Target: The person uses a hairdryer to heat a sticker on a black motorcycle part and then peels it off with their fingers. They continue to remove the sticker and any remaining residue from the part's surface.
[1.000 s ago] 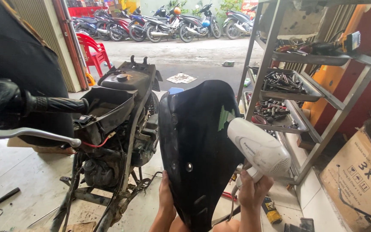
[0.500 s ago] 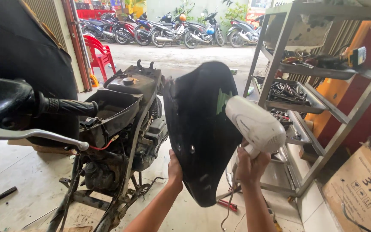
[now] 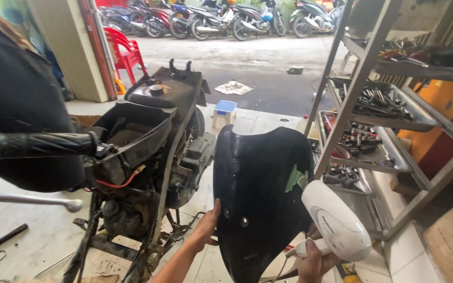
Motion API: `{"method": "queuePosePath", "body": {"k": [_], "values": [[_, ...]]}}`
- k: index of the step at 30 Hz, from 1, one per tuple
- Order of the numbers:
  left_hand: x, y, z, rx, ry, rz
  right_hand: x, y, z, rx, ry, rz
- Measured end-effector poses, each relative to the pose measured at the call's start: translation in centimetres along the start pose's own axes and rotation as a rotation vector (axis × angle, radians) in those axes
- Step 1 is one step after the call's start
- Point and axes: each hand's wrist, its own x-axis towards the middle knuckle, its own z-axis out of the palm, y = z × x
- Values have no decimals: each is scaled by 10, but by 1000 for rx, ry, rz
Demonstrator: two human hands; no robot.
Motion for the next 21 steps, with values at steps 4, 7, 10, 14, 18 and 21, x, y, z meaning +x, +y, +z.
{"method": "queuePosePath", "body": {"k": [4, 7, 10, 14, 18, 21], "values": [[3, 2, 6, -9, -61, -35, 5, 7, -3, -94, 13, -25], [3, 6, 13, 1, -43, -49, 8, 14, -10, -41, -3, -32], [7, 3, 19, 10, -21, -72, 7, 13, -13, -95, -23, -5], [8, 1, 20, 64, 43, -83, 3, 16, -17, -58, -21, 12], [7, 1, 14, 79, 49, -82, 1, 14, -16, -84, -45, 21], [-3, 8, 12, 88, 72, -96, -3, 12, -16, -194, -61, 13]]}}
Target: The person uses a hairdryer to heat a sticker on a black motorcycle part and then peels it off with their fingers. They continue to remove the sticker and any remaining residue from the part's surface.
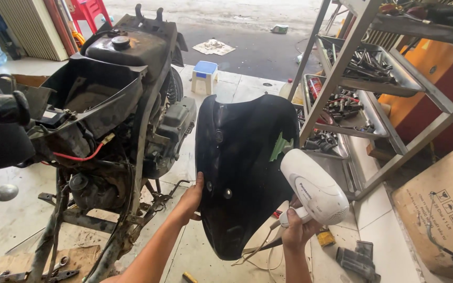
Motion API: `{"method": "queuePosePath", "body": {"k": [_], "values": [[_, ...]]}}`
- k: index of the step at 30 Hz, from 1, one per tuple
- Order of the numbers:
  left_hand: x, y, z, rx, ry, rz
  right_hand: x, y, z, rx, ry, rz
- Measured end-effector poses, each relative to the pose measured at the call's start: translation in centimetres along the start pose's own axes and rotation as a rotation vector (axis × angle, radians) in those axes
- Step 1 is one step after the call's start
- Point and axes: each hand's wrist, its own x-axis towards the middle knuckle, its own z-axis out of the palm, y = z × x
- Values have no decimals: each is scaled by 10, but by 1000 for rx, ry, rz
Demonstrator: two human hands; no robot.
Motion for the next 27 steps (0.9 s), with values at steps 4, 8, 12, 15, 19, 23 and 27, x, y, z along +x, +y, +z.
{"method": "queuePosePath", "body": {"k": [4, 8, 12, 15, 19, 23, 27], "values": [[9, -6, -4, -40, 1, 12, -11, 6, -1, 41, -10, 13], [7, -5, -7, -58, 1, 19, -20, 3, 0, -51, 3, 113], [13, -10, -8, -136, -21, 27, -28, 11, -5, -29, -13, 116], [10, -9, -9, -152, -33, 37, -24, 8, -4, -63, 0, 117], [13, -12, -8, -133, -35, 19, -26, 12, -6, -32, 30, 159], [17, -14, -5, -115, -42, -4, -19, 4, -2, 103, -36, 61], [17, -16, -3, -100, -52, 28, -26, 24, -14, 100, 18, 61]]}}
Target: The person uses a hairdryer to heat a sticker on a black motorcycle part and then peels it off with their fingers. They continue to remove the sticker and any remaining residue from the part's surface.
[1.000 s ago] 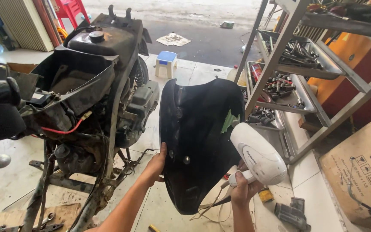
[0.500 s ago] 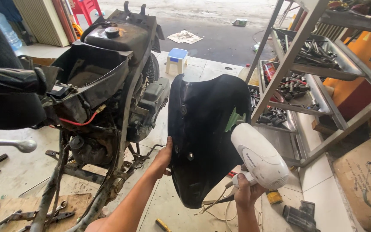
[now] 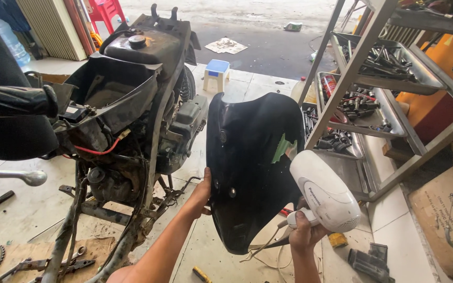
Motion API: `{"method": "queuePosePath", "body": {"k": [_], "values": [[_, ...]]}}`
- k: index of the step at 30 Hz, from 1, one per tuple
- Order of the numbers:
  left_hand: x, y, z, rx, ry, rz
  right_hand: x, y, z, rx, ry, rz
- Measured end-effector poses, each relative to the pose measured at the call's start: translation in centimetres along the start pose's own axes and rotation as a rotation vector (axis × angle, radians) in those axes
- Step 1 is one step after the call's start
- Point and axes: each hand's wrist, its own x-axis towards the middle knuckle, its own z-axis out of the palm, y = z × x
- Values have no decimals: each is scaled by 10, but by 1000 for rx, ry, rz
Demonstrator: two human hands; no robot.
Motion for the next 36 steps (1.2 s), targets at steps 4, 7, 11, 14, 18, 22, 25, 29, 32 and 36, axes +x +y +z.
{"method": "queuePosePath", "body": {"k": [4, 7, 11, 14, 18, 22, 25, 29, 32, 36], "values": [[-16, 11, 3, 5, -16, 9, 15, -49, 25, -302, 57, 157], [-19, 8, 4, -29, -47, 29, 32, -71, 36, -306, -9, 40], [-19, 3, 6, -126, -40, 72, 42, -86, 34, -295, -110, 241], [-23, 6, 12, -218, -34, 65, 46, -94, 31, -209, -79, 312], [-18, 8, 19, -266, -62, 109, 48, -104, 27, -245, 21, 273], [-11, 24, 19, -249, 127, 340, 47, -120, 25, -254, 32, 154], [-33, 58, 1, 173, 655, 1108, 37, -108, 1, -604, -18, 134], [-89, 95, -18, 518, 439, 1329, 25, -71, -26, -834, -350, -18], [-84, 86, -23, 446, 142, 929, 34, -38, -29, -668, -354, 125], [-48, 57, -7, 517, 236, 579, 53, -53, 40, -403, 37, 339]]}}
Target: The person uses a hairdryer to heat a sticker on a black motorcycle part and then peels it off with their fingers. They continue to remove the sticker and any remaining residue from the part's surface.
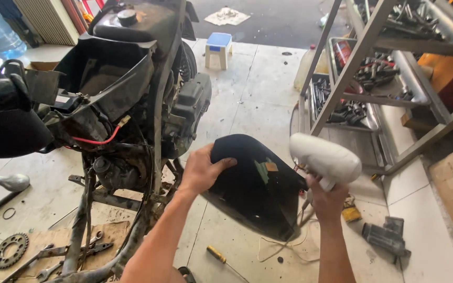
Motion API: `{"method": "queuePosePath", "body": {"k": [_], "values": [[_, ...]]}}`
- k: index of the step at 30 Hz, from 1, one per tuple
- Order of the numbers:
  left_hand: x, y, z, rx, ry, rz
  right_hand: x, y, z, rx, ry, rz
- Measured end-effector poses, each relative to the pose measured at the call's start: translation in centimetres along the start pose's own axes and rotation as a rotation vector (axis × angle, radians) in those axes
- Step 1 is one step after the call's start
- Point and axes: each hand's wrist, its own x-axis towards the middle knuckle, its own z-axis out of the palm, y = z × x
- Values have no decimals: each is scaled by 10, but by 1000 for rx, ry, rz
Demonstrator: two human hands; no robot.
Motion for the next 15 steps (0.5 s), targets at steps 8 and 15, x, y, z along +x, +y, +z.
{"method": "queuePosePath", "body": {"k": [8, 15], "values": [[9, -41, 7, 223, 4, -282, -19, 334, -91, -761, -56, 537], [20, -62, 22, 214, -19, -327, -108, 398, -105, -1094, -372, 674]]}}
